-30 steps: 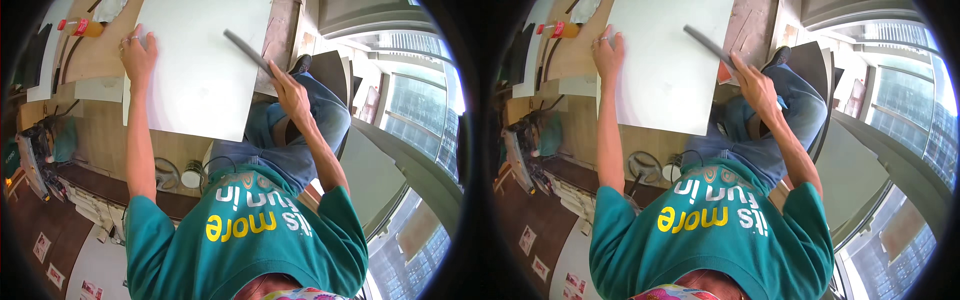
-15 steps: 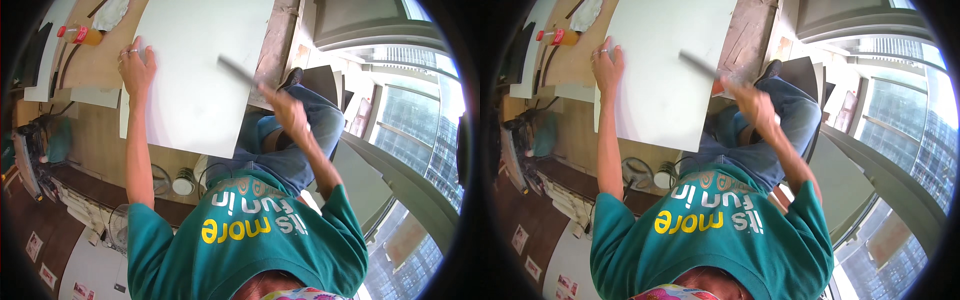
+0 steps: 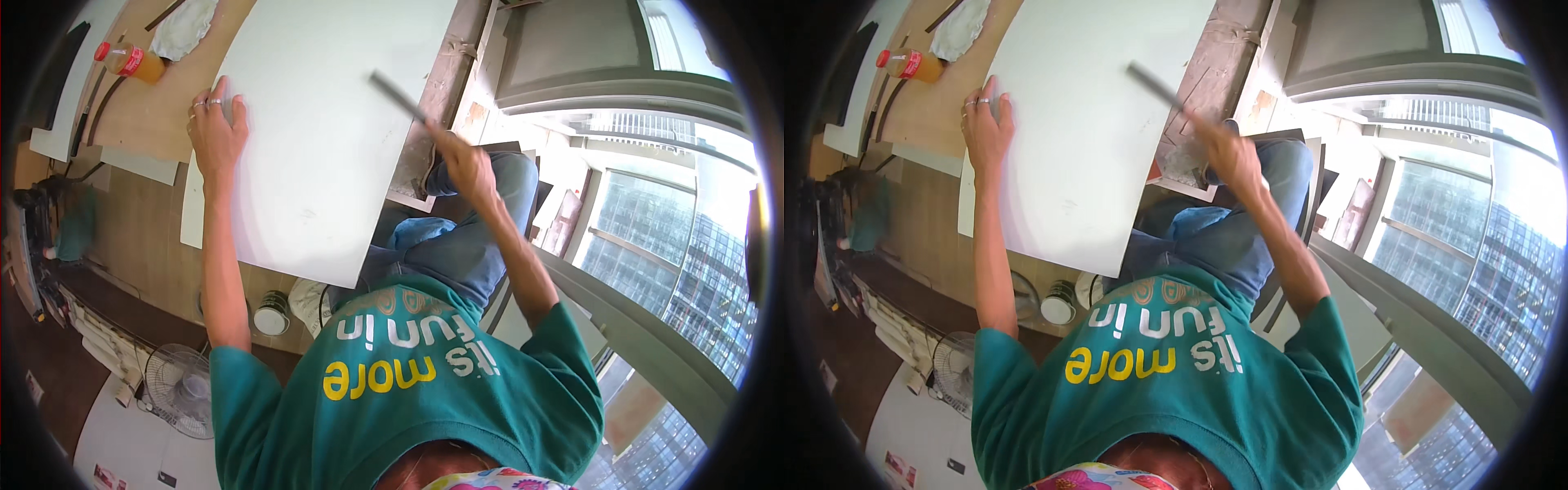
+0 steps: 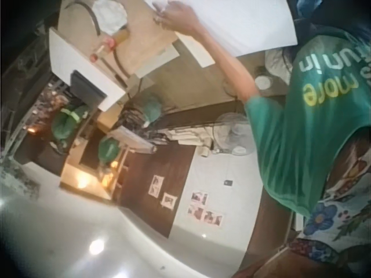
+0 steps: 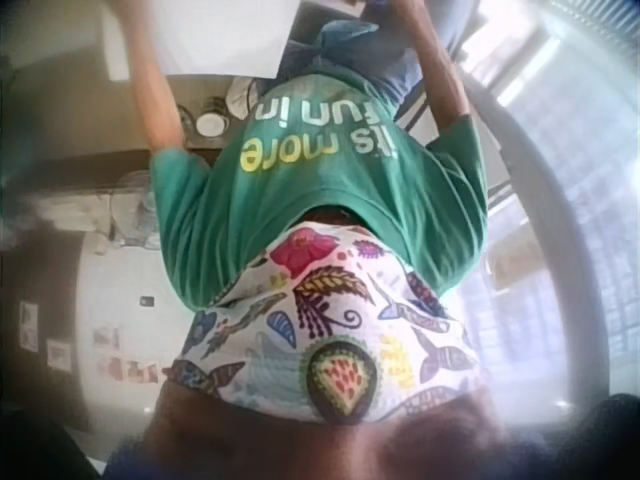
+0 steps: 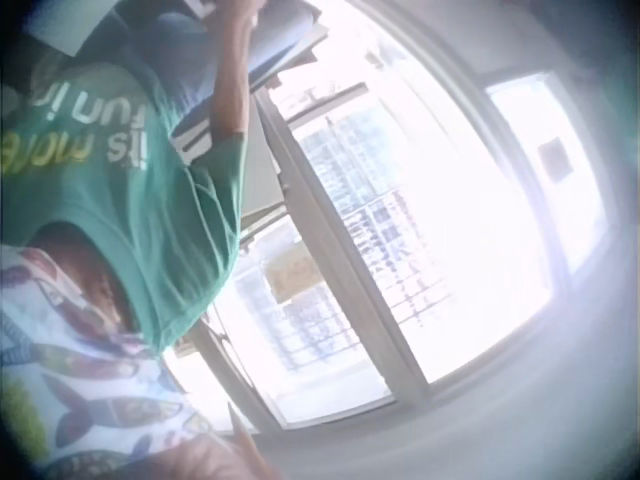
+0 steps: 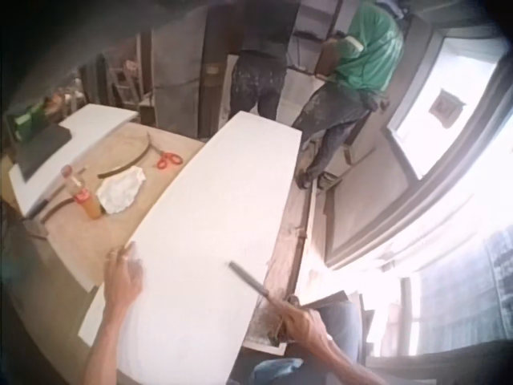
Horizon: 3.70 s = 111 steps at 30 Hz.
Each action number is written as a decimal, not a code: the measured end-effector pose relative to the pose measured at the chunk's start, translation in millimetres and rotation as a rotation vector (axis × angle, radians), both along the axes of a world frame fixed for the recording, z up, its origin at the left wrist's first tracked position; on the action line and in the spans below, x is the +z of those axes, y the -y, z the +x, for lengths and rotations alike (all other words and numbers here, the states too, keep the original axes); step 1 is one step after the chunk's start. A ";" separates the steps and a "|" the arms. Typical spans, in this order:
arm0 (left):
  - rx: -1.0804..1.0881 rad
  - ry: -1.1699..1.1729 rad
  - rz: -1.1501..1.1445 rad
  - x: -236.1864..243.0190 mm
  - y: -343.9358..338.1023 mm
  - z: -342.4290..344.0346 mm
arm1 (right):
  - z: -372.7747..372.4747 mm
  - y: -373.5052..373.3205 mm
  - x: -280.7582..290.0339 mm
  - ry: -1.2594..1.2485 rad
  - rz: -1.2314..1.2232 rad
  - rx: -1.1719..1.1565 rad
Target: The person uses a file to smooth the edges of a white board, then wipes the surface with a sponge. They apply a liquid from a bottle to a wooden board and rub it in with a cloth. Finally, they use a pencil to mark a line on the wooden board.
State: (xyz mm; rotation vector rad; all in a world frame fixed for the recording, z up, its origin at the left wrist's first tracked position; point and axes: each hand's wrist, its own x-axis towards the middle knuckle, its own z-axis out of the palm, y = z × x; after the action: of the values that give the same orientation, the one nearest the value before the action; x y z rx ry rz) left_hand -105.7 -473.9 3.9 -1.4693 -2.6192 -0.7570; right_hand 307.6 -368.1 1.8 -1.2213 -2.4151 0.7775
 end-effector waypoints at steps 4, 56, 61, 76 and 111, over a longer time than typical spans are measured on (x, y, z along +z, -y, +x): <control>-0.015 0.036 0.026 3.0 -10.1 3.9 | -49.2 -109.5 29.3 0.094 -0.028 -0.170; 0.110 -0.033 -0.010 -28.4 -434.7 -17.5 | -16.9 -471.4 -30.7 -0.103 0.092 0.002; 0.178 -0.075 -0.043 -15.4 -425.3 -5.7 | 0.0 -477.4 -36.2 -0.005 0.053 0.005; 0.128 0.055 -0.012 -5.7 -432.0 -3.1 | 17.2 -383.9 -51.1 0.155 0.193 0.015; 0.099 -0.007 0.044 -10.5 -432.5 -4.4 | -39.2 -630.3 -40.2 -0.131 0.238 -0.159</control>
State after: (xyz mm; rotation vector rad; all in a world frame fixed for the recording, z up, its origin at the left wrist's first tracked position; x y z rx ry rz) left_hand -110.1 -41.4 -6.6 -1.3178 -2.6302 -0.7925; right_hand 268.4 262.2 -38.4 -1.2097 -2.2000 0.4913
